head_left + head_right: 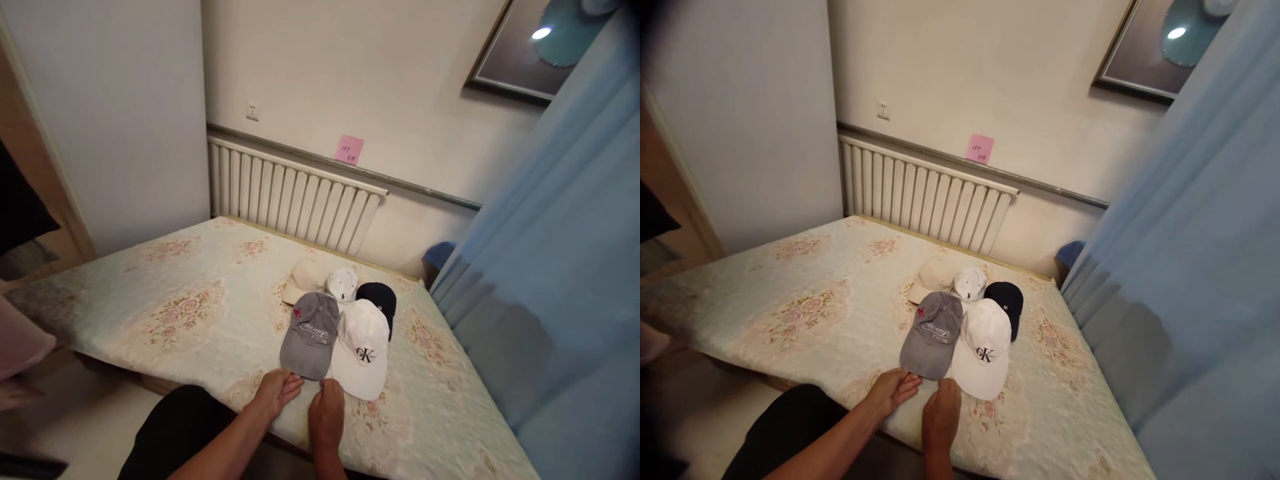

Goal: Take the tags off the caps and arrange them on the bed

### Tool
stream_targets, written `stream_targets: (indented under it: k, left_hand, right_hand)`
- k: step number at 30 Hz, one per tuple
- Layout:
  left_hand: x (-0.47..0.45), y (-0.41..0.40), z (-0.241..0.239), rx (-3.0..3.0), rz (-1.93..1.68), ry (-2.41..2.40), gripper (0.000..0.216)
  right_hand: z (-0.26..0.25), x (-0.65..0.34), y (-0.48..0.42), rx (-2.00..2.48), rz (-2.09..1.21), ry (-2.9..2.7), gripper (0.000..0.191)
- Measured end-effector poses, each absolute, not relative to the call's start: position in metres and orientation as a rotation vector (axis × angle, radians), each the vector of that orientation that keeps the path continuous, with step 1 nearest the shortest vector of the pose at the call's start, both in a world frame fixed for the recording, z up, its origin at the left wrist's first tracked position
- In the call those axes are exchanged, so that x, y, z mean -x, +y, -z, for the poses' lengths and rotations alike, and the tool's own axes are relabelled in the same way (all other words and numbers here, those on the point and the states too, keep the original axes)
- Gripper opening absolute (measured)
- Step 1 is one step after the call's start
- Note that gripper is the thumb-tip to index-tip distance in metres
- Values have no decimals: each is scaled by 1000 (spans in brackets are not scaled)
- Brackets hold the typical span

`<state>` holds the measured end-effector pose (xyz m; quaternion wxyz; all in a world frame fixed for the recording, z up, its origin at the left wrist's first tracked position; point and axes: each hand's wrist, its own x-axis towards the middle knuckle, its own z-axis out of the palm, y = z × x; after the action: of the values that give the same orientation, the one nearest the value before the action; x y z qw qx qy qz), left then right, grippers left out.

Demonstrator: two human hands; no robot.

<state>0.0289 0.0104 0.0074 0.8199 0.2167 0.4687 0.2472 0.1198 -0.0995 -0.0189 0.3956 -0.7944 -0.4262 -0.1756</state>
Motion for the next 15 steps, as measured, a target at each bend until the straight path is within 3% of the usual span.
stream_targets:
  k: [7,15]
  left_hand:
    - [-13,3,-17,-541,-485,966,11]
    - [-2,0,-18,-546,-476,910,20]
  right_hand:
    - [16,-119,-101,2005,442,-1071,25]
    - [22,-122,-101,2003,436,-1081,24]
